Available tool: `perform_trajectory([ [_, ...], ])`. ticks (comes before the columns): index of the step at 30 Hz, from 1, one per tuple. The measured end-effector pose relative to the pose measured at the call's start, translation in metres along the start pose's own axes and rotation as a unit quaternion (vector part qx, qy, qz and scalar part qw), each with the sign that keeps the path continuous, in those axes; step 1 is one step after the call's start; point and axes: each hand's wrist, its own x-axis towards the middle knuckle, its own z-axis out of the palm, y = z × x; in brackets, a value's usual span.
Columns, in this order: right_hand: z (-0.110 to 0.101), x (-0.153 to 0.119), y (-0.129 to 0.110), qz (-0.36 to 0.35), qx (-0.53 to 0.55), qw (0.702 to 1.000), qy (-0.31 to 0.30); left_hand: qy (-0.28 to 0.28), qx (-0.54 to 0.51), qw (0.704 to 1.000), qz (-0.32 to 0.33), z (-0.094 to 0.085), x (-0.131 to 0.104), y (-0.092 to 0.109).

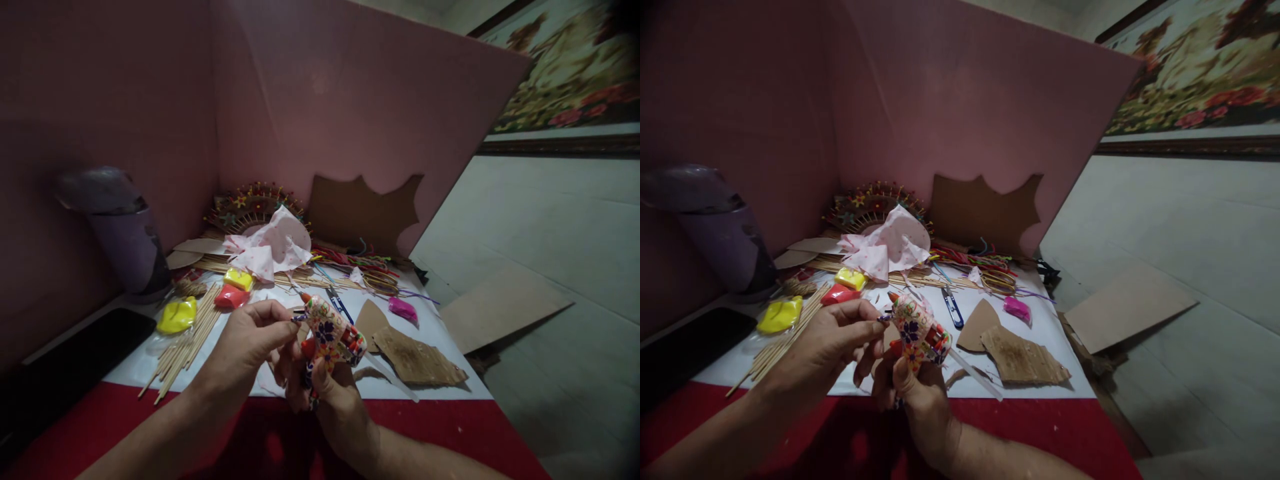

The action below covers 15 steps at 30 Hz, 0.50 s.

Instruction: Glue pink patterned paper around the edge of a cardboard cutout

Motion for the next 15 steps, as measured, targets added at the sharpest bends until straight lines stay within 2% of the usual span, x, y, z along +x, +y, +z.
perform_trajectory([
  [3, 0.003, 0.001, -0.003, 0.004, 0.035, 0.999, 0.01, 0.046, 0.163, 0.983, 0.068, -0.002, -0.003, 0.001],
  [5, 0.005, 0.001, -0.004, 0.012, 0.065, 0.998, 0.019, 0.081, 0.263, 0.95, 0.15, -0.004, -0.005, 0.0],
  [7, 0.005, 0.001, -0.004, 0.037, 0.1, 0.994, 0.037, 0.106, 0.342, 0.902, 0.243, -0.005, -0.006, -0.002],
  [11, 0.005, 0.001, -0.004, 0.106, 0.173, 0.973, 0.105, 0.134, 0.42, 0.8, 0.406, -0.006, -0.004, -0.008],
  [13, 0.004, 0.002, -0.004, 0.103, 0.165, 0.977, 0.093, 0.133, 0.435, 0.763, 0.459, -0.008, -0.002, -0.012],
  [15, 0.003, 0.003, -0.003, 0.074, 0.12, 0.989, 0.045, 0.121, 0.45, 0.749, 0.471, -0.009, 0.001, -0.014],
])
